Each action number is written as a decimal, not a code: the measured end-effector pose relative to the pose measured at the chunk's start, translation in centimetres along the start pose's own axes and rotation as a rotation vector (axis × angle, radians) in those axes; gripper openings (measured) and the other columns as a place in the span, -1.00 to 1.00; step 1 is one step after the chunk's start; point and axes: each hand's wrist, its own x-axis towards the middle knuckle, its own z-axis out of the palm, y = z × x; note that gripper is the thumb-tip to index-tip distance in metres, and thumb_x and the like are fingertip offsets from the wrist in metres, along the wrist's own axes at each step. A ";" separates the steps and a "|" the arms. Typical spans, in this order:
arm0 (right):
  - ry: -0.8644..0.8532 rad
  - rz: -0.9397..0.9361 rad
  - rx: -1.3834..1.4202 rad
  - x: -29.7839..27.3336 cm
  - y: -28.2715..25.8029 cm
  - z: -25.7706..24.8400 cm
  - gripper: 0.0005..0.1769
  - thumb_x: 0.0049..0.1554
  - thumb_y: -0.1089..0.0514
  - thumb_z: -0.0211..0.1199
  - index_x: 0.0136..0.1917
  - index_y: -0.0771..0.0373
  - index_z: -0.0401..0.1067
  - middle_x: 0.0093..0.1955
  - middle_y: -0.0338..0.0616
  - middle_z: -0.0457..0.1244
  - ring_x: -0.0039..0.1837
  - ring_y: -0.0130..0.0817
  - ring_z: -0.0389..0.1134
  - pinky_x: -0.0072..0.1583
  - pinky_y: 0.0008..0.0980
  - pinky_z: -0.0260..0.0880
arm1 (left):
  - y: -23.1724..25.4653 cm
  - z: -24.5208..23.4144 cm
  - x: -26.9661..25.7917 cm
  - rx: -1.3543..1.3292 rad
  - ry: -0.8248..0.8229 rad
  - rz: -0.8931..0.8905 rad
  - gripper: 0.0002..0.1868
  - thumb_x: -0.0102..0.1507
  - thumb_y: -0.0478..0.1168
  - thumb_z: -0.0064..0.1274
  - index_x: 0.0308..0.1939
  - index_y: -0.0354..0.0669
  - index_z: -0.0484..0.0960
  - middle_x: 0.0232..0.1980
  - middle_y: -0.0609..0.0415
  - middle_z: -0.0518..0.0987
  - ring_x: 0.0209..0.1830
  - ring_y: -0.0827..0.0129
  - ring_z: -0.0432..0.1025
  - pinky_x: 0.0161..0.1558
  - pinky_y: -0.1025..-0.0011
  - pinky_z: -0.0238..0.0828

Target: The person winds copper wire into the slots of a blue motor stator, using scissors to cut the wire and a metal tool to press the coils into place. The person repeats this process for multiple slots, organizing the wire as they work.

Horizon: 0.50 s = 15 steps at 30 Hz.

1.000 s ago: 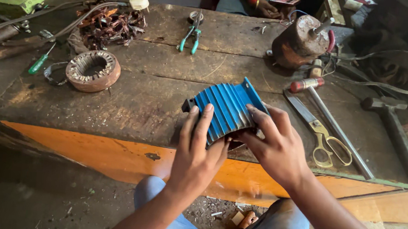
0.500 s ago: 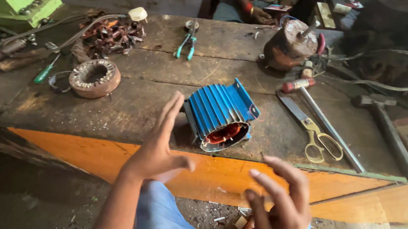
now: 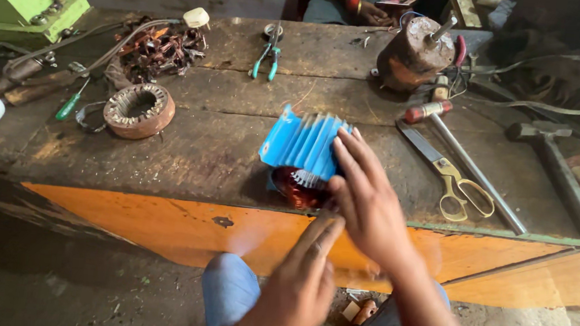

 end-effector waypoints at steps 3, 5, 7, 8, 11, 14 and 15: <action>-0.079 -0.044 0.094 1.2 1.6 -1.5 -0.47 0.36 0.08 0.04 0.52 0.34 0.22 0.62 0.12 0.07 0.67 0.13 0.03 0.57 -0.05 0.06 | -1.8 -3.5 1.3 0.360 0.038 0.176 -0.59 0.36 -0.36 0.11 0.30 -0.17 0.55 0.46 0.02 0.31 0.43 0.15 0.26 0.38 0.18 0.32; -0.106 -0.024 0.092 0.9 1.6 -2.2 -0.49 0.32 0.11 0.10 0.49 0.31 0.27 0.58 0.11 0.12 0.62 0.10 0.09 0.51 -0.06 0.13 | -2.6 -5.1 2.7 0.672 0.111 0.335 -0.67 0.36 -0.32 0.18 0.22 -0.10 0.64 0.47 0.09 0.27 0.43 0.21 0.17 0.39 0.20 0.25; 0.080 -0.067 -0.138 -0.7 0.5 -2.3 -0.55 0.22 0.14 0.24 0.36 0.25 0.37 0.43 0.03 0.23 0.44 0.06 0.24 0.42 -0.05 0.23 | -2.9 -6.4 4.4 0.902 0.179 0.433 -0.71 0.38 -0.24 0.16 0.19 0.00 0.65 0.55 0.06 0.20 0.53 0.18 0.07 0.47 0.15 0.16; 0.173 -0.090 -0.252 -1.5 -0.2 -2.0 -0.58 0.17 0.16 0.31 0.30 0.22 0.42 0.36 -0.01 0.29 0.35 0.04 0.31 0.37 -0.05 0.28 | -3.0 -7.0 5.1 0.934 0.142 0.453 -0.72 0.37 -0.23 0.15 0.17 0.01 0.66 0.56 0.07 0.20 0.54 0.16 0.05 0.47 0.13 0.15; 0.164 -0.145 -0.089 -3.3 -1.8 -0.4 -0.72 0.15 0.21 0.37 0.13 0.13 0.44 0.18 -0.17 0.39 0.11 -0.17 0.47 0.14 -0.26 0.47 | -3.2 -8.4 6.8 0.944 0.016 0.481 -0.77 0.36 -0.20 0.11 0.10 0.00 0.67 0.59 0.10 0.19 0.58 0.11 0.00 0.51 0.08 0.10; 0.101 -0.072 -0.044 -3.4 -1.9 1.8 -0.57 0.08 0.20 0.38 0.21 0.31 0.40 0.14 0.05 0.36 0.01 0.02 0.44 -0.01 -0.25 0.47 | -3.4 -8.7 7.8 0.776 -0.115 0.469 -0.83 0.34 -0.16 0.09 -0.01 -0.02 0.66 0.59 0.10 0.16 0.59 0.04 -0.02 0.53 0.03 0.03; 0.089 -0.028 -0.011 -3.2 -1.6 1.9 -0.61 0.09 0.21 0.37 0.18 0.28 0.41 0.09 0.01 0.36 -0.02 -0.02 0.44 -0.04 -0.25 0.46 | -3.4 -8.6 8.2 0.728 -0.123 0.461 -0.83 0.32 -0.15 0.09 -0.04 -0.03 0.65 0.58 0.10 0.15 0.59 0.02 -0.04 0.52 0.01 0.01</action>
